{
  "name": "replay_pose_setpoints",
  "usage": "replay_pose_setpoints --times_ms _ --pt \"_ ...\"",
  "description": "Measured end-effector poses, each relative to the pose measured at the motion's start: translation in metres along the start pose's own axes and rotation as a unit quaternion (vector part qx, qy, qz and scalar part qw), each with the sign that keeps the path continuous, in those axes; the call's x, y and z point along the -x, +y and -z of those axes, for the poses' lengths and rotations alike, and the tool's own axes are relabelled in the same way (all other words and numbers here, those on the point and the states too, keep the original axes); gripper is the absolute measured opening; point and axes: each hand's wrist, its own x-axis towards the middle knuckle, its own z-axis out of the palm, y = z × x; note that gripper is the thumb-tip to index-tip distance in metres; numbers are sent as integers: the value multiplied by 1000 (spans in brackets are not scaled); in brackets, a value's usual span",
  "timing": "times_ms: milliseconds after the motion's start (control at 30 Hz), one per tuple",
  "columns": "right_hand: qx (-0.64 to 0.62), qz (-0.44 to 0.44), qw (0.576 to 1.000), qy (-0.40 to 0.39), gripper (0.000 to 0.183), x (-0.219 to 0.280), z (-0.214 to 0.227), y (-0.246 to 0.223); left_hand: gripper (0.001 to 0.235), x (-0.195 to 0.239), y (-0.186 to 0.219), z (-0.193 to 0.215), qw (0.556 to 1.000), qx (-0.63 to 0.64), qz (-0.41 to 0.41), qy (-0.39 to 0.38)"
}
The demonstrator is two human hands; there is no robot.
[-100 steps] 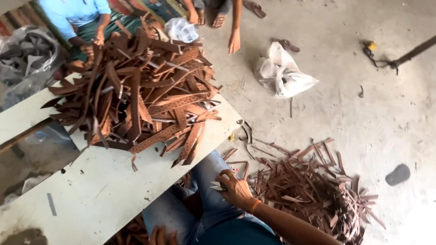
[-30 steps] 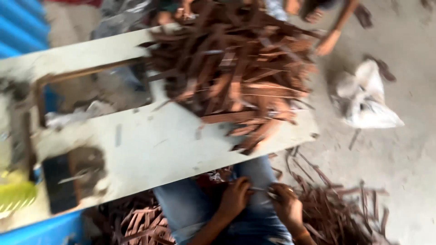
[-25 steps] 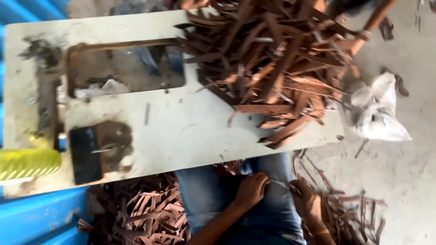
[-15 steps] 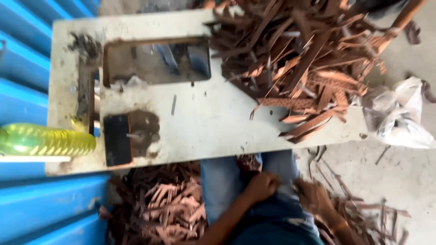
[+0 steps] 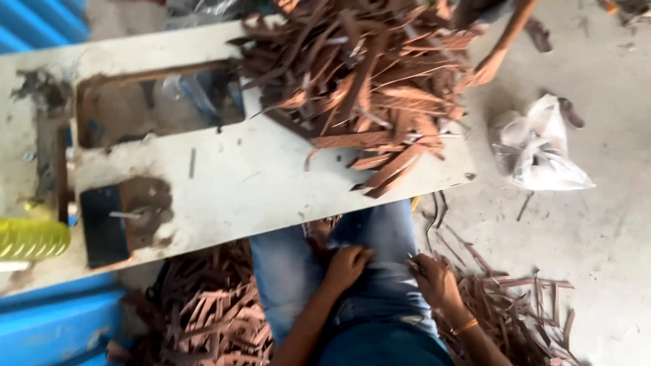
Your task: The person cuts leather strips with a manual blade on a workbench.
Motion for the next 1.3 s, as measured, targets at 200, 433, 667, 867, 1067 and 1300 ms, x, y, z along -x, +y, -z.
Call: replay_pose_setpoints --times_ms 200,433,667,867,1067,1300 --pt "-57 -51 997 9 22 3 -7 18 39 16 17 17 996 -61 60 18" --pt "-123 52 987 87 15 -9 19 -21 33 28 45 29 990 -39 114 78" --pt "-258 57 964 28 14 -49 -1 -21 24 -9 90 91 961 -56 36 268" --pt "-271 60 958 -67 16 -57 -6 -50 17 -122 90 187 893 -260 -73 360" --pt "-259 68 960 -83 17 -61 -15 -63 51 -187 80 221 903 -408 -74 113" --pt "-242 60 963 -102 18 -59 -28 -62 9 -122 39 212 896 -441 -14 58"
